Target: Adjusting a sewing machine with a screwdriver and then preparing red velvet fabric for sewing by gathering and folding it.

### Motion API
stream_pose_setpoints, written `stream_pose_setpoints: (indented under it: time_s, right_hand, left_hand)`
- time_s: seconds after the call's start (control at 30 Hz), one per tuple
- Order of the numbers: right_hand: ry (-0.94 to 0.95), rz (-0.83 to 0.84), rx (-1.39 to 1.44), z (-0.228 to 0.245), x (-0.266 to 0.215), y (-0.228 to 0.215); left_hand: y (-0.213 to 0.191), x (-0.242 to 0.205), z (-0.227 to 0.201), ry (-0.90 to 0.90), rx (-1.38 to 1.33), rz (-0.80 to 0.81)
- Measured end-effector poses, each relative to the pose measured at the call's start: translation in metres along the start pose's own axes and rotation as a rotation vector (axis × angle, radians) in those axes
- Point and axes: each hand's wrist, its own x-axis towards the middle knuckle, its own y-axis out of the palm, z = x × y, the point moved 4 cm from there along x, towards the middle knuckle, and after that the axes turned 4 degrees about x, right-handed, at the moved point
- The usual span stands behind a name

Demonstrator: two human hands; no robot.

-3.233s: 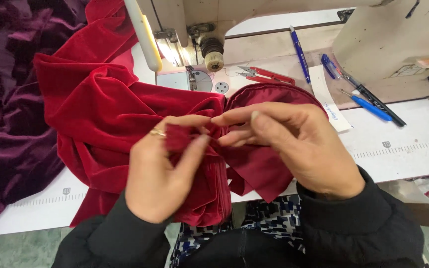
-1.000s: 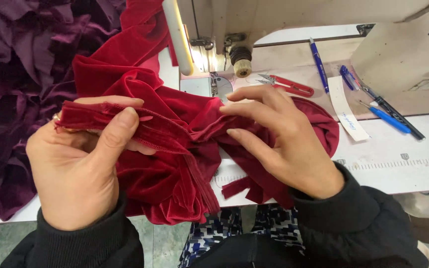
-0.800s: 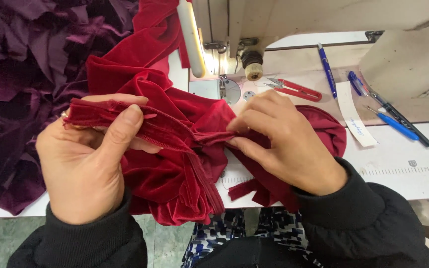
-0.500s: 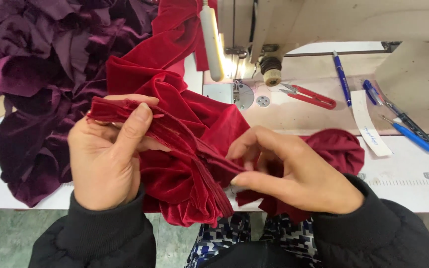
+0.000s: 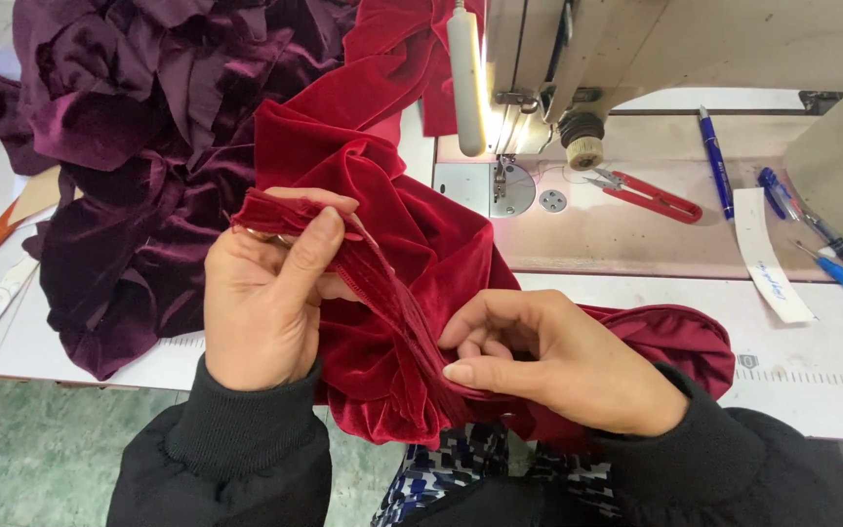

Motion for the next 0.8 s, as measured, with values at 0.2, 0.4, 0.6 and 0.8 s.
stream_pose_setpoints:
  time_s: [0.2, 0.4, 0.6, 0.8]
  right_hand:
    - [-0.086, -0.063, -0.224, 0.008, -0.002, 0.001]
    - [-0.333, -0.128, -0.264, 0.014, -0.004, 0.003]
    - [-0.478, -0.209, -0.383, 0.024, -0.007, 0.009]
    - [-0.538, -0.243, -0.546, 0.035, -0.016, 0.012]
  left_hand:
    - [0.001, 0.000, -0.006, 0.008, 0.088, -0.026]
    - [0.002, -0.001, -0.007, 0.020, 0.120, -0.054]
    - [0.006, -0.002, -0.011, 0.021, 0.144, -0.034]
    - [0.006, -0.003, -0.016, 0.108, 0.327, -0.039]
